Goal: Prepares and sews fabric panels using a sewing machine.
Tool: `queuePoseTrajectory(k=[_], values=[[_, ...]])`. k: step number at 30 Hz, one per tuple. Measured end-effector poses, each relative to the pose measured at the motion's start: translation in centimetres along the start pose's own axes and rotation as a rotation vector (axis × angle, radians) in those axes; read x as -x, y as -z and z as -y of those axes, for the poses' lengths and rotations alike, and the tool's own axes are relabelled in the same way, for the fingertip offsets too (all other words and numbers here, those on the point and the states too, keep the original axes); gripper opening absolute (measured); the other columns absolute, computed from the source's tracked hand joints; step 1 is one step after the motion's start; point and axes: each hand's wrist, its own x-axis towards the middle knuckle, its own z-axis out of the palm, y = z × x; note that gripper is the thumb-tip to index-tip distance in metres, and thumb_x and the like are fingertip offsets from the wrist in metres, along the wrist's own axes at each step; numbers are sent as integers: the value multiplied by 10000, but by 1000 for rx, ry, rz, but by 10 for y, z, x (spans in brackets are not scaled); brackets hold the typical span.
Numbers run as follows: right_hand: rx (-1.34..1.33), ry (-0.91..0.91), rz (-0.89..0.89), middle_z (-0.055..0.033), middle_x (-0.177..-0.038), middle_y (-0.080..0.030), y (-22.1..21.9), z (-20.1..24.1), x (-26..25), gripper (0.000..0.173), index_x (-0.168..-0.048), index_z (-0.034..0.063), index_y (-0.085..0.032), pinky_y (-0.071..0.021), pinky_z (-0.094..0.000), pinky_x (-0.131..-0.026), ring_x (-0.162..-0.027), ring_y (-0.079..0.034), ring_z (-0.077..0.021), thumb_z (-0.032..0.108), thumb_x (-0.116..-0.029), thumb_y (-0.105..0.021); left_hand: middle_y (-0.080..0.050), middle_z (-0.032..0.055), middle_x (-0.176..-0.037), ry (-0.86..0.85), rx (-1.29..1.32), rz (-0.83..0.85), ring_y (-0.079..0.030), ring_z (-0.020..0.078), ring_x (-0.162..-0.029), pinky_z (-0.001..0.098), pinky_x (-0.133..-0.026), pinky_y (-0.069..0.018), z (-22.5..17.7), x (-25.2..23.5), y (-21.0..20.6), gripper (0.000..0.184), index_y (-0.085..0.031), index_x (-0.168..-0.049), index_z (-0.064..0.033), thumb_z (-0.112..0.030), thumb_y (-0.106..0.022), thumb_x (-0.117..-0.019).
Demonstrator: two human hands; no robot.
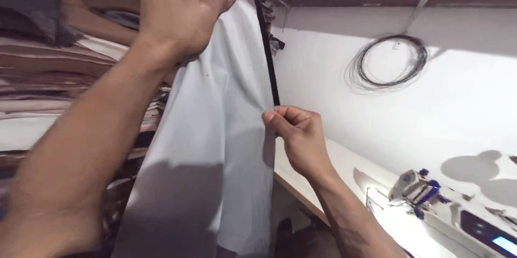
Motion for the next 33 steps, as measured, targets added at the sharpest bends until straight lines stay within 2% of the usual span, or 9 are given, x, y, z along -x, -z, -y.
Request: queuePoseTrajectory(k=[4,9,13,16,20,27,29,32,33], values=[[48,85,-151,-44,-821,-697,20,-2,8,137,-896,-5,-731,-555,-221,-636,-701,-644,-73,30,-976,-626,-688,-130,-857,-50,192,-26,-614,-92,-750,126,-718,-525,27,28,-2,108,-721,-925,-124,-206,-672,-975],[335,227,-97,8,-771,-667,32,-18,30,143,-970,4,-711,-506,-154,-547,-614,-588,-3,98,-1008,-610,-726,-120,-893,-32,457,-59,-670,-27,-781,188,-742,-580,46,81,-4,72,-718,-917,-119,-71,-675,-949],[485,420,-86,-51,-909,-714,39,-27,47,171,-966,-18,-727,-553,-158,-651,-751,-650,-19,120,-1007,-633,-733,-66,-911,-13,563,-86,-686,25,-781,221,-727,-594,50,120,-3,78,-719,-910,-96,-40,-676,-943],[556,468,-98,-82,-1007,-701,43,-27,58,172,-951,-9,-743,-555,-139,-702,-833,-654,-25,130,-995,-653,-739,-42,-931,-18,567,-79,-687,33,-788,214,-706,-594,49,137,2,45,-738,-903,-78,-49,-714,-928],[561,494,-88,-57,-938,-727,50,-29,66,176,-957,-15,-738,-554,-137,-702,-811,-668,-14,138,-995,-660,-750,-17,-1013,-44,561,-96,-702,41,-879,224,-759,-601,48,149,3,56,-748,-887,-64,-49,-713,-928],[484,470,-81,-9,-919,-746,60,-31,88,124,-996,14,-752,-583,-150,-704,-782,-689,-19,127,-973,-707,-763,30,-968,4,764,-112,-719,84,-829,257,-732,-620,37,164,-3,50,-764,-925,-32,-1,-748,-889],[485,467,-96,-4,-928,-752,60,-30,92,142,-1049,18,-741,-605,-173,-726,-798,-707,-33,130,-965,-722,-765,38,-947,35,811,-123,-722,94,-814,267,-728,-623,35,167,-7,67,-764,-934,-30,11,-746,-884],[564,440,-97,-10,-923,-768,63,-30,98,363,-1282,-2,-658,-615,-187,-727,-781,-715,-21,187,-978,-719,-759,22,-868,86,828,-153,-711,84,-734,260,-674,-620,34,171,-12,93,-759,-933,-39,26,-752,-867],[595,430,-86,-25,-917,-771,64,-31,100,396,-1306,-21,-644,-610,-183,-724,-776,-713,-16,203,-986,-709,-757,14,-840,101,830,-158,-708,79,-707,257,-655,-620,35,173,-14,103,-759,-936,-43,26,-759,-860]])
